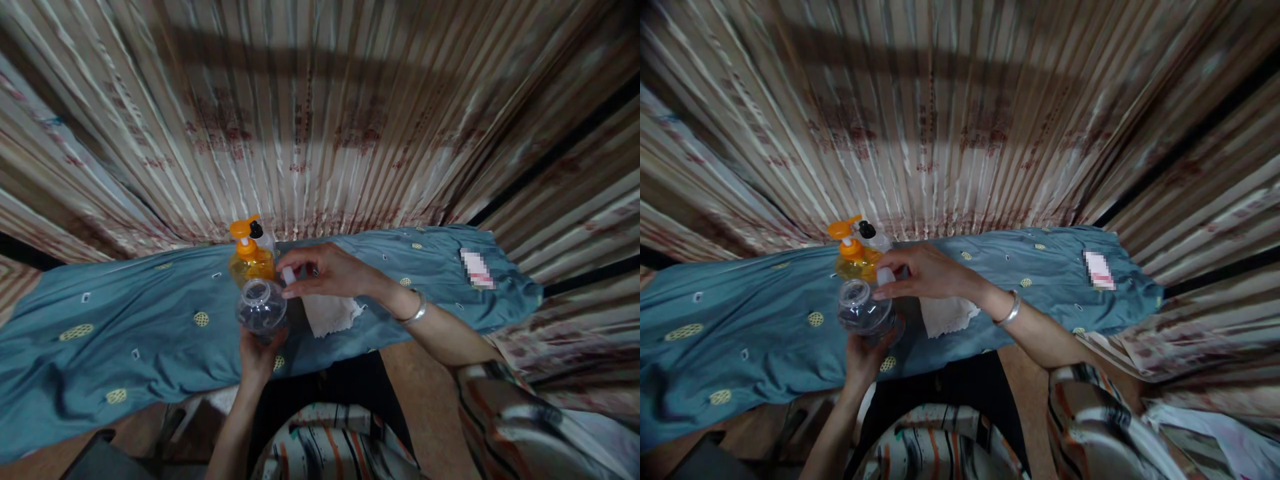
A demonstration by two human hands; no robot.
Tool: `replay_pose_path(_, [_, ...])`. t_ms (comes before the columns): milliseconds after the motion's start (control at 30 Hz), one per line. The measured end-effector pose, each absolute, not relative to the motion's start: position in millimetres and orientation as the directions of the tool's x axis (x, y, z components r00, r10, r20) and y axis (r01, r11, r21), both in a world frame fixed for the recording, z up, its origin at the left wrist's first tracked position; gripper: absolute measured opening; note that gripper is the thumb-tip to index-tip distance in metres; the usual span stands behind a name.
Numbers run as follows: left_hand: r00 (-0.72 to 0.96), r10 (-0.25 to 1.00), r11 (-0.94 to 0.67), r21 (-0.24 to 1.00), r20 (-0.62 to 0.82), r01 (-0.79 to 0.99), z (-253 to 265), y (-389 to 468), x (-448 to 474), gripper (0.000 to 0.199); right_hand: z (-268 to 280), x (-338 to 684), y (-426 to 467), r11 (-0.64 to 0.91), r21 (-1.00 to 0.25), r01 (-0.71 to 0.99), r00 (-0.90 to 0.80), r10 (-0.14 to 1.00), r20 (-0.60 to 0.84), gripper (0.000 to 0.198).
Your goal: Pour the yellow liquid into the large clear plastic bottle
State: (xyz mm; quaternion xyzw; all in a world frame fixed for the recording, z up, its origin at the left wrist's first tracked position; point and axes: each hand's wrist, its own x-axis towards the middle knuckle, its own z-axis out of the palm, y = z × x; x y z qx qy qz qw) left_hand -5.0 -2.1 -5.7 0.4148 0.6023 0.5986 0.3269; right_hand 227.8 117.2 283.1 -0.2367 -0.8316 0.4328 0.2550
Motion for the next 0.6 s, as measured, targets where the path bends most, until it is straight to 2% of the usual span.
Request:
replay_pose_path(67, [-0.441, 0.888, -0.061, 0.985, 0.126, 0.160, -8.8, -3.2, -8.8, 0.062, 238.3, 240.3, 108.3, 0.239, -0.970, 0.042, -0.670, 0.727, 0.150, 0.059])
replay_pose_path(133, [-0.437, 0.888, -0.056, 0.978, 0.141, 0.203, -11.0, -4.5, -12.5, 0.059, 195.9, 250.8, 97.8, -0.012, -0.997, -0.072, -0.529, 0.848, 0.028, 0.072])
replay_pose_path(167, [-0.436, 0.888, -0.054, 0.974, 0.147, 0.219, -11.6, -5.1, -13.9, 0.059, 177.2, 256.0, 93.1, -0.078, -0.988, -0.131, -0.412, 0.911, -0.018, 0.076])
replay_pose_path(300, [-0.444, 0.880, -0.053, 0.963, 0.170, 0.264, -11.1, -6.6, -16.3, 0.060, 123.0, 281.4, 87.9, -0.114, -0.984, -0.138, -0.205, 0.975, -0.084, 0.078])
replay_pose_path(433, [-0.453, 0.874, -0.037, 0.954, 0.175, 0.297, -8.0, -7.8, -16.7, 0.061, 90.9, 310.9, 106.2, -0.144, -0.988, -0.046, -0.013, 0.990, -0.144, 0.079])
replay_pose_path(600, [-0.472, 0.868, -0.020, 0.962, 0.152, 0.273, -3.1, -9.7, -16.1, 0.069, 70.0, 335.9, 138.6, -0.229, -0.957, 0.176, 0.159, 0.966, -0.202, 0.048])
